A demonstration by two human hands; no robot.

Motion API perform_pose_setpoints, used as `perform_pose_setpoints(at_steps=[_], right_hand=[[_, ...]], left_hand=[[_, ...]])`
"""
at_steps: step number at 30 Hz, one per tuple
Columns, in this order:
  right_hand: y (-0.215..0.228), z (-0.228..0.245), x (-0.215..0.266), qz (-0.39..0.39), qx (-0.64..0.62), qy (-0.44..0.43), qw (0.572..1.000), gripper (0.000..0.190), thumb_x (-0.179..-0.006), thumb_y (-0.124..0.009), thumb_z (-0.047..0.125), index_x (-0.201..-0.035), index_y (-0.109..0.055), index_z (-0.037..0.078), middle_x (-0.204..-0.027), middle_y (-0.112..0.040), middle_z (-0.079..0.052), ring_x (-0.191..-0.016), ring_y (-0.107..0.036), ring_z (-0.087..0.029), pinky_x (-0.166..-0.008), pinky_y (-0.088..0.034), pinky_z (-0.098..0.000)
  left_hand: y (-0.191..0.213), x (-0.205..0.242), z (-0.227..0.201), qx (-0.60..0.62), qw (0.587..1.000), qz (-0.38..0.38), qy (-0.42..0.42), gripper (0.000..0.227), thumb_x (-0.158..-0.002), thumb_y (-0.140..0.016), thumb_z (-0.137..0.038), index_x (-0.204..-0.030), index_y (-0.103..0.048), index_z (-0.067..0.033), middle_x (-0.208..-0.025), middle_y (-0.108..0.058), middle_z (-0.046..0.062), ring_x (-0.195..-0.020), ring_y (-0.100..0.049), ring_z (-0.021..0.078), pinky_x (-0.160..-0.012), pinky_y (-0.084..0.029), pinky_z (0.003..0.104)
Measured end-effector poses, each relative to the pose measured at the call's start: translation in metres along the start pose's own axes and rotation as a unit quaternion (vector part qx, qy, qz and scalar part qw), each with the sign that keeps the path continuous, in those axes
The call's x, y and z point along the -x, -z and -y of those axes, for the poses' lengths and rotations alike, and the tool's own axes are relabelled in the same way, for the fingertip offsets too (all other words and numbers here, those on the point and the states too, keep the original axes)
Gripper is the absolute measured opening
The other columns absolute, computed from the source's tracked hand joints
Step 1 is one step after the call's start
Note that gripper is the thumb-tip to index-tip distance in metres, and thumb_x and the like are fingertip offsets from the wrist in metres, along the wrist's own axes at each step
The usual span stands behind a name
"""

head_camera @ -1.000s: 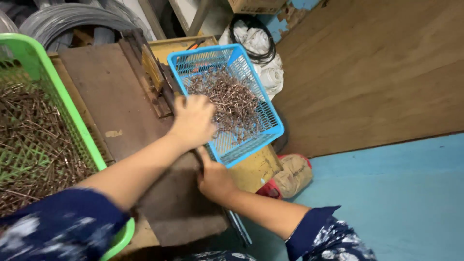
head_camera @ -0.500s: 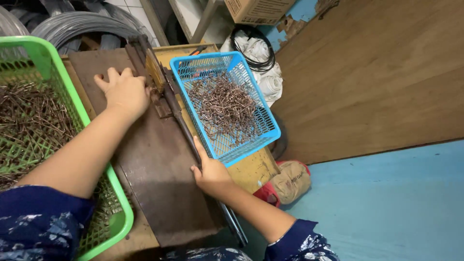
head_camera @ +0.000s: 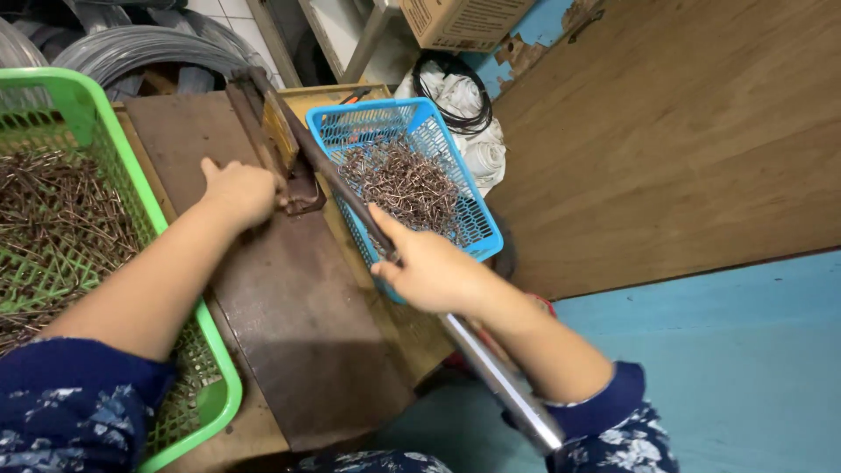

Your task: Processing metal pins one by one using a manual lever press and sorting them into baskets

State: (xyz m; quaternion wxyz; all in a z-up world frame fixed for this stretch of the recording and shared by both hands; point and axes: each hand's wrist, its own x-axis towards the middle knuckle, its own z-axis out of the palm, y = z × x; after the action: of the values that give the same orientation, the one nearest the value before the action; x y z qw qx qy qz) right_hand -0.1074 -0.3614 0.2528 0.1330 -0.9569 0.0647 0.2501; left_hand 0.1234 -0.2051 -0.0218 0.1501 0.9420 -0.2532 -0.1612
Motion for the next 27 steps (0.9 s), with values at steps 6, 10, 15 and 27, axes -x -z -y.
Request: perform_pose_setpoints(at_steps=[6,10,15,27], right_hand=[[0.053,0.028,0.011,0.021,-0.026,-0.001,0.999,0.08,-0.103,-0.061,0.019,-0.174,-0.026,0.015,-0.132,-0.075,-0.026,-0.065,-0.075,-0.019,-0.068,-0.065,-0.0365],[0.042,0.02,0.011,0.019,-0.024,0.008,1.0,0.083,-0.103,-0.062,0.02,-0.175,-0.023,0.015,-0.134,-0.073,-0.027,-0.068,-0.078,-0.023,-0.07,-0.065,-0.0422],[-0.037,0.006,0.006,0.026,-0.055,-0.003,0.998,0.088,-0.105,-0.06,0.025,-0.177,-0.01,0.021,-0.126,-0.072,-0.038,-0.123,-0.069,-0.055,-0.106,-0.057,-0.0645],[-0.123,-0.021,-0.03,0.027,-0.116,-0.036,0.992,0.09,-0.107,-0.054,0.025,-0.175,0.004,0.033,-0.129,-0.067,-0.042,-0.129,-0.063,-0.057,-0.115,-0.049,-0.0635]], left_hand=[[-0.005,0.022,0.0,-0.094,0.994,0.048,-0.031,0.033,-0.104,-0.064,-0.042,-0.117,-0.086,-0.0232,-0.115,-0.085,0.011,-0.124,-0.07,0.0371,-0.113,-0.022,0.073],[0.026,0.056,-0.006,-0.085,0.992,0.088,-0.02,0.033,-0.108,-0.058,-0.031,-0.113,-0.088,-0.0173,-0.114,-0.087,0.013,-0.118,-0.076,0.0382,-0.105,-0.036,0.062],[0.073,0.105,-0.006,-0.126,0.979,0.155,0.03,0.04,-0.107,-0.052,-0.018,-0.133,-0.081,-0.0096,-0.129,-0.085,0.013,-0.122,-0.08,0.0288,-0.097,-0.06,0.054],[0.08,0.067,0.009,0.328,0.944,-0.042,-0.007,0.05,-0.107,-0.073,-0.041,-0.151,-0.068,-0.0182,-0.128,-0.079,0.013,-0.118,-0.073,0.0341,-0.094,-0.059,0.051]])
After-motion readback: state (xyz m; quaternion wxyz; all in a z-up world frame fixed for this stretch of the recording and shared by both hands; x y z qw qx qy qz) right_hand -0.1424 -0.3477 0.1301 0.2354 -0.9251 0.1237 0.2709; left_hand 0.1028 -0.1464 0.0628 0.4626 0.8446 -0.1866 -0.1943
